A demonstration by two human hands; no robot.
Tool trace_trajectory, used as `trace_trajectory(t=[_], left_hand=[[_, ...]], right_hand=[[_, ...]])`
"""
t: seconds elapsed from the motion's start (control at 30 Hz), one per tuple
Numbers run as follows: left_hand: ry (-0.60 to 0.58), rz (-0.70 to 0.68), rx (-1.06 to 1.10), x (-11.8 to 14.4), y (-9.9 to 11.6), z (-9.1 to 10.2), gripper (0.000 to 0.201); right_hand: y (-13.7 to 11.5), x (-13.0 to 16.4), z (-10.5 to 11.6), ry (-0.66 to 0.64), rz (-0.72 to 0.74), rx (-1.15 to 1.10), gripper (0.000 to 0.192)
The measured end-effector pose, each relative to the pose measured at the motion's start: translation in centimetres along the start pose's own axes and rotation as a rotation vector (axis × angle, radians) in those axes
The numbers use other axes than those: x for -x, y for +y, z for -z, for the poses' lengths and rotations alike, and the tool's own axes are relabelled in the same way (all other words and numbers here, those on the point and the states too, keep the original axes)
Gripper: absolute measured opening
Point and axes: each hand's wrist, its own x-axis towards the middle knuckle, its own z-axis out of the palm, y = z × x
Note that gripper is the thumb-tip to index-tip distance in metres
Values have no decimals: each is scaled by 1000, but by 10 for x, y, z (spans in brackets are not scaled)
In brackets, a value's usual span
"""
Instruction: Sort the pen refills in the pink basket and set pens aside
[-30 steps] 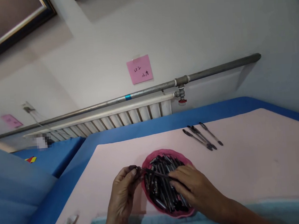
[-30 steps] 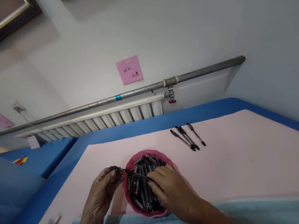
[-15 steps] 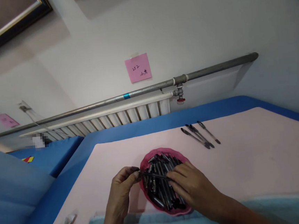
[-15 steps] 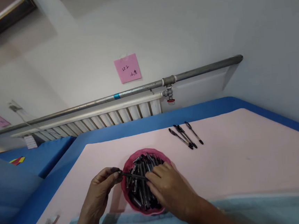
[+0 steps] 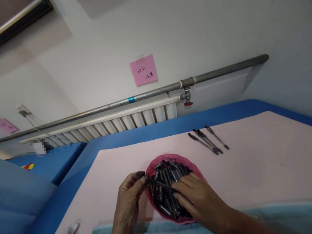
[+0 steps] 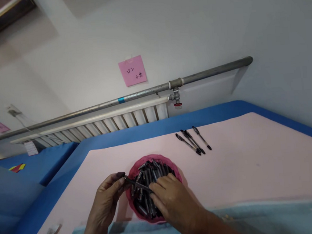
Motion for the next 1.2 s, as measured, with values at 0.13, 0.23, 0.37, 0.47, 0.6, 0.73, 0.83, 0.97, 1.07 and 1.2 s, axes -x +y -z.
trace_trajectory(t=[0.13, 0.23, 0.37, 0.47, 0.6, 0.73, 0.83, 0.97, 1.07, 1.2], left_hand=[[-14, 2, 4, 1, 2, -1, 31], [-18, 5, 40, 4, 5, -5, 39], [-2, -1, 28, 7, 2, -11, 28], [-16, -45, -41, 8, 0, -14, 24], [-36, -1, -15, 8, 3, -13, 26], [-36, 42, 23, 10, 5, -13, 31], [-48, 11, -57, 11, 3, -13, 28], [-69, 2, -91, 11, 3, -13, 24], [-89, 61, -56, 11, 5, -13, 27], [-67, 54, -98, 12, 3, -13, 30]], right_hand=[[-2, 0, 1, -74, -85, -90, 18], [-3, -1, 3, -99, -128, -155, 18], [-7, -2, 4, -71, -108, -165, 17], [-8, -2, 4, -59, -92, -159, 17], [-8, -1, 5, -32, -94, -155, 17], [-7, -2, 5, -12, -69, -130, 18], [-7, -2, 4, -6, -58, -104, 19], [-6, -2, 3, 9, -47, -99, 19], [-6, -2, 3, 8, -50, -110, 19], [-7, -1, 3, -5, -48, -97, 18]])
